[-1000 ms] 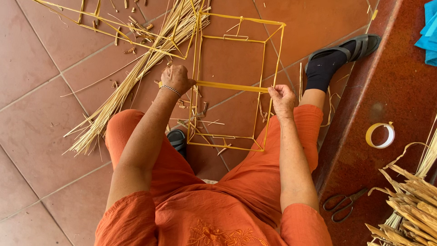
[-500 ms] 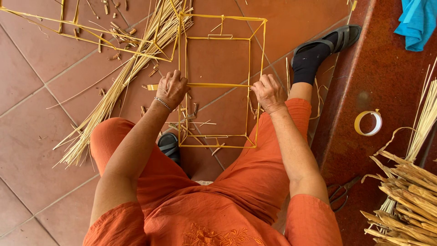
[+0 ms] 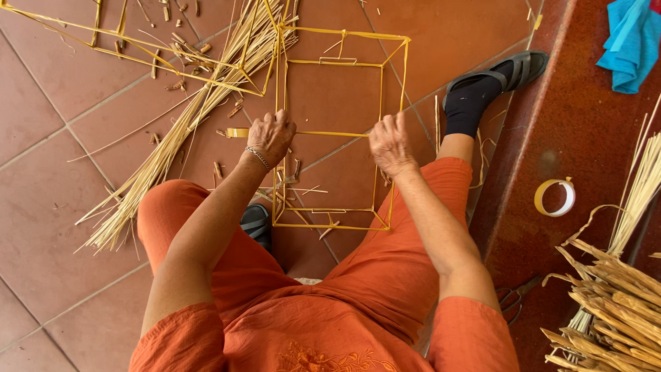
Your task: The person sits on the floor assembling a bamboo frame, fitting thin bamboo strips into the joints of a rectangular lattice structure. They wrap tape around joints to secure the strips, cut tape with scissors, and press strips into place, working around the frame section by section.
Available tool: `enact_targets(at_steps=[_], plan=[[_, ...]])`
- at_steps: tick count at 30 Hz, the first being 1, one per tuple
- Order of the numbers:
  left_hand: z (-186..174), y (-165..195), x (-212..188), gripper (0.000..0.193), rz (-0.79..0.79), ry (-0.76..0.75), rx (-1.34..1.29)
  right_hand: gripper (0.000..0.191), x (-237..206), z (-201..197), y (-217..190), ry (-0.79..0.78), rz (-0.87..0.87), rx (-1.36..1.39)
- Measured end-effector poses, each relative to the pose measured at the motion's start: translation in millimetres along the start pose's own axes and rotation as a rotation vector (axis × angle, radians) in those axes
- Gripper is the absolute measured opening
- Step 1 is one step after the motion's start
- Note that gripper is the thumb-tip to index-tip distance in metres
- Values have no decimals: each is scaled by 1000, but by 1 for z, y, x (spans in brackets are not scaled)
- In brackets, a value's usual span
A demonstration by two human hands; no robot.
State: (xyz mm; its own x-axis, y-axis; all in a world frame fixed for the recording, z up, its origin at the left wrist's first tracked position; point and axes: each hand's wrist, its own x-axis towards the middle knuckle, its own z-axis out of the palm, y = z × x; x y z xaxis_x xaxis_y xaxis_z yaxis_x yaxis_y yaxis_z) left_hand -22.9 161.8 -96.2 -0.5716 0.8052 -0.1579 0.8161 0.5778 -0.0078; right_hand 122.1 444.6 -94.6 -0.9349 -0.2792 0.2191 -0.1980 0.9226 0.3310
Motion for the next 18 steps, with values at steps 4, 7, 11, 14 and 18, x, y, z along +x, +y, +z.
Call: enact_targets(at_steps=[4,7,11,14,18], plan=[[3,0,1,15,-42,-27,-35,6,30,4,-33,-69,17,118],[3,-1,0,13,-45,-11,-53,6,56,6,-57,-123,26,160],[-4,-1,-1,12,-65,-2,-111,10,94,-4,-89,-182,27,194],[-11,-1,-1,15,-86,-4,-148,8,121,-18,-107,-232,35,273],[-17,0,2,16,-132,-62,-149,7,121,-27,-103,-169,102,405]])
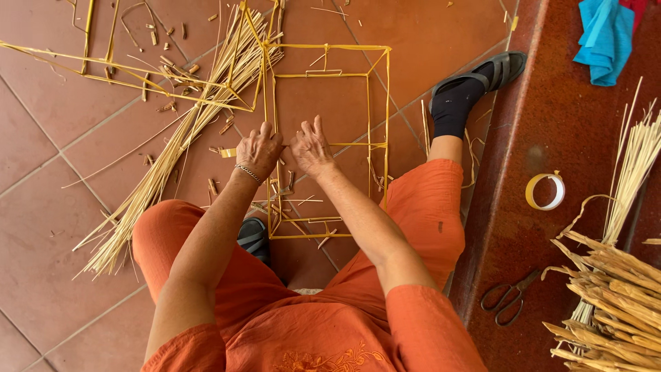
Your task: The person sits on the floor assembling a bamboo frame, fitting thin bamboo strips into the joints of a rectangular lattice structure. They wrap tape around joints to secure the strips, cut tape with scissors, and press strips into place, working around the frame section by section.
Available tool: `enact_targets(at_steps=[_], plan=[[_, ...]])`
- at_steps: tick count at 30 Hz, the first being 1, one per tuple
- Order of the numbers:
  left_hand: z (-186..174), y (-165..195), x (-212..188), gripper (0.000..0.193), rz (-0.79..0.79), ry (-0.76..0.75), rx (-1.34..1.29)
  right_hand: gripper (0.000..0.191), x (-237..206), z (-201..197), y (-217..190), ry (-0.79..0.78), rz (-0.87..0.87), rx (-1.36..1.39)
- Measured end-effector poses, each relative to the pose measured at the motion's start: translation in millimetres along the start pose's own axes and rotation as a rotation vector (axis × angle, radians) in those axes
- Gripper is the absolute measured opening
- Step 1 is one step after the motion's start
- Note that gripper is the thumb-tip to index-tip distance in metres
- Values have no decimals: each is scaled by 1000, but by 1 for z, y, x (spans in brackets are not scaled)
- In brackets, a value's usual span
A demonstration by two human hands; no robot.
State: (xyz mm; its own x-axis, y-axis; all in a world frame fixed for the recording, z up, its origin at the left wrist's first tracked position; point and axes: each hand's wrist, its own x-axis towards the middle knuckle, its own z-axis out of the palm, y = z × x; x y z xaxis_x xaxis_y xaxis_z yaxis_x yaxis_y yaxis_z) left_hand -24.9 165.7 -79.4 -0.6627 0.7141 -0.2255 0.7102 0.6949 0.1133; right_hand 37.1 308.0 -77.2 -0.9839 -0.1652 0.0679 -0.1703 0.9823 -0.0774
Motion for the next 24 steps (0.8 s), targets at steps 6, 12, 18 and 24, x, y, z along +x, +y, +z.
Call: enact_targets(at_steps=[6,12,18,24], plan=[[-1,3,-2,19,-36,28,-50,21,-44,-10,58,-164,55,-121],[-4,5,-3,20,-59,22,-70,14,-94,-18,103,4,83,-268],[6,7,1,22,-48,56,-129,18,-126,-22,129,47,223,-98],[11,7,-4,40,-96,113,-283,33,-117,-26,118,-89,341,-78]])
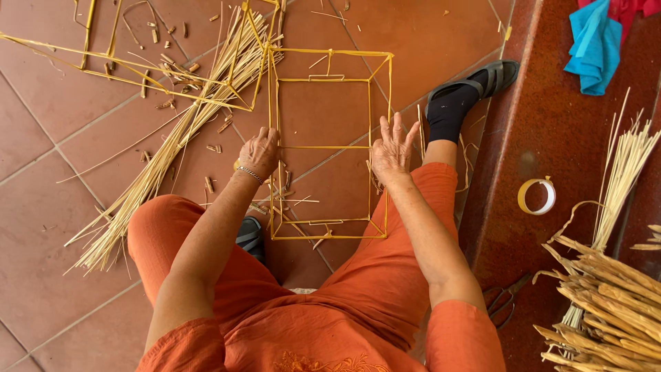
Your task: The person sits on the floor assembling a bamboo frame, fitting thin bamboo strips into the joints of a rectangular lattice structure. They wrap tape around joints to secure the strips, cut tape with scissors, and press strips into place, working around the frame section by section.
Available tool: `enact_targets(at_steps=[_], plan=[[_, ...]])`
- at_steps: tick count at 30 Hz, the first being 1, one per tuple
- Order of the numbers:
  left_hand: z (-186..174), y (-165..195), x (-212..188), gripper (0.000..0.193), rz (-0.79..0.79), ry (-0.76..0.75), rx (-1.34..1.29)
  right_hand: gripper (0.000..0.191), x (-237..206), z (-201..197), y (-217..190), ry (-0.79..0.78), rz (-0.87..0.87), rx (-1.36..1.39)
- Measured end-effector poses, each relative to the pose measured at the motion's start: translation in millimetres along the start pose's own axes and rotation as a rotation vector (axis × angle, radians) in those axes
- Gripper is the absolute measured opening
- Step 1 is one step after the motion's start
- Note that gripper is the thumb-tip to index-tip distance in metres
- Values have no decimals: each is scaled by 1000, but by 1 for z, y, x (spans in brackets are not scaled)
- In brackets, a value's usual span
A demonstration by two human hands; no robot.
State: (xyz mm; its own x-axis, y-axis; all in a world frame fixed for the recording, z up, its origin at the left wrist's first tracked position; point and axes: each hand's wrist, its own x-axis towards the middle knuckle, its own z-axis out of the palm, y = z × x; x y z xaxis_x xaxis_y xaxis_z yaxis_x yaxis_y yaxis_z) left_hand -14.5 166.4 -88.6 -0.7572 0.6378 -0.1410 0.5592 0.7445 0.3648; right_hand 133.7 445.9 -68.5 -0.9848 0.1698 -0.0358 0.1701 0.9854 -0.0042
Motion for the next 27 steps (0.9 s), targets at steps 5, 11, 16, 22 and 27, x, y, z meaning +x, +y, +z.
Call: enact_targets(at_steps=[5,11,16,22,27], plan=[[-8,2,-2,84,-123,-24,-230,56,6,4,-58,57,-145,285],[-20,-33,-10,103,-160,-177,-313,27,45,29,-149,195,-305,631],[-29,-73,-24,66,-347,-343,-293,13,63,22,-174,20,-79,851],[-36,-76,-33,57,-303,-340,-423,20,65,11,-178,-14,111,972],[-76,-51,-40,60,-286,-274,-651,15,59,-3,-155,100,145,1166]])
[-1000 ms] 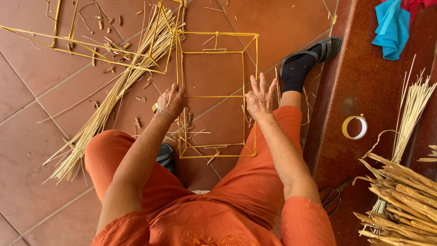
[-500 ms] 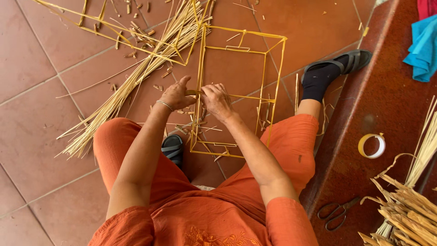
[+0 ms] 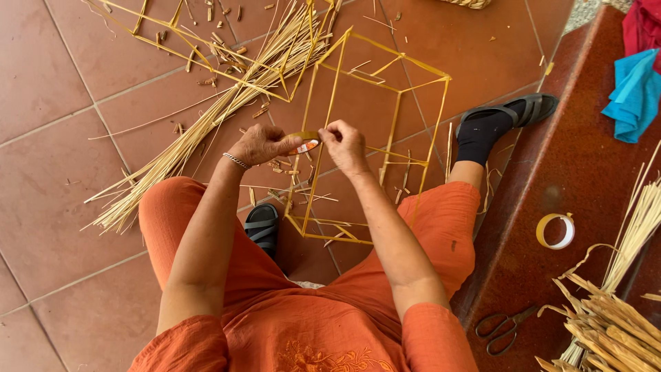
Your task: The person sits on the floor assembling a bamboo frame, fitting thin bamboo strips into the joints of a rectangular lattice structure. They wrap tape around joints to secure the strips, cut tape with scissors, and press strips into place, working around the frame section by section.
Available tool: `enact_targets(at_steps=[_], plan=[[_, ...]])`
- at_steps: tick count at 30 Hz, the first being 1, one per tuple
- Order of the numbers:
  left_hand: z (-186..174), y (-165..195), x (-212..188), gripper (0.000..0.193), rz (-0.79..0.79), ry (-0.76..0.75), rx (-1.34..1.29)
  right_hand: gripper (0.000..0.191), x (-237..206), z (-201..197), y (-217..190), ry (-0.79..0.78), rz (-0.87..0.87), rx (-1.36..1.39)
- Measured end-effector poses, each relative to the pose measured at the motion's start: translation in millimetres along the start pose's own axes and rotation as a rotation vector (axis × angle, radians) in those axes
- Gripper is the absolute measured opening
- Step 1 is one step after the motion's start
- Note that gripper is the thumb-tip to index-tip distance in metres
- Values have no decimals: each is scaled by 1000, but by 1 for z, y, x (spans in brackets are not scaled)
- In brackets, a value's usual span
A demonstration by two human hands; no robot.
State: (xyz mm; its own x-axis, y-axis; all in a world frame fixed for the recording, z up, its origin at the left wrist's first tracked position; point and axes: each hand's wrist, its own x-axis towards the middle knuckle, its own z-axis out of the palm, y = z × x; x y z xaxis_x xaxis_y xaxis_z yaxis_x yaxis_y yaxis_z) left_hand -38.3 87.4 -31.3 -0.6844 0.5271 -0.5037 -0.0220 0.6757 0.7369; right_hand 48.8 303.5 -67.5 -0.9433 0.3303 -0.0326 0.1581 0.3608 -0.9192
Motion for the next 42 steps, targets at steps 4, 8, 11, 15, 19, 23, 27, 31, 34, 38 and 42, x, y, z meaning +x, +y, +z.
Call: enact_targets(at_steps=[4,8,11,15,19,23,27,31,34,38,42], plan=[[-16,49,-23,53,316,-84,-236,14,-3,-49,0,-56,97,279],[-9,97,-37,38,488,-230,-373,14,-20,-104,7,-139,193,578],[20,129,-33,32,490,-238,-210,15,-39,-132,23,-135,202,620],[64,162,-17,30,532,-227,-76,12,-53,-152,52,-76,180,619],[82,184,-3,27,683,-171,60,9,-68,-157,68,27,243,514],[65,195,6,23,637,-86,415,11,-89,-155,77,170,306,424],[46,203,8,23,532,-65,688,13,-94,-154,82,191,249,471],[11,199,15,22,398,-74,706,13,-93,-152,88,198,292,440],[11,186,25,24,337,-60,753,13,-93,-151,90,191,271,463],[18,160,43,34,316,18,964,15,-98,-153,92,179,283,466],[22,136,60,56,139,34,963,18,-101,-154,93,171,261,462]])
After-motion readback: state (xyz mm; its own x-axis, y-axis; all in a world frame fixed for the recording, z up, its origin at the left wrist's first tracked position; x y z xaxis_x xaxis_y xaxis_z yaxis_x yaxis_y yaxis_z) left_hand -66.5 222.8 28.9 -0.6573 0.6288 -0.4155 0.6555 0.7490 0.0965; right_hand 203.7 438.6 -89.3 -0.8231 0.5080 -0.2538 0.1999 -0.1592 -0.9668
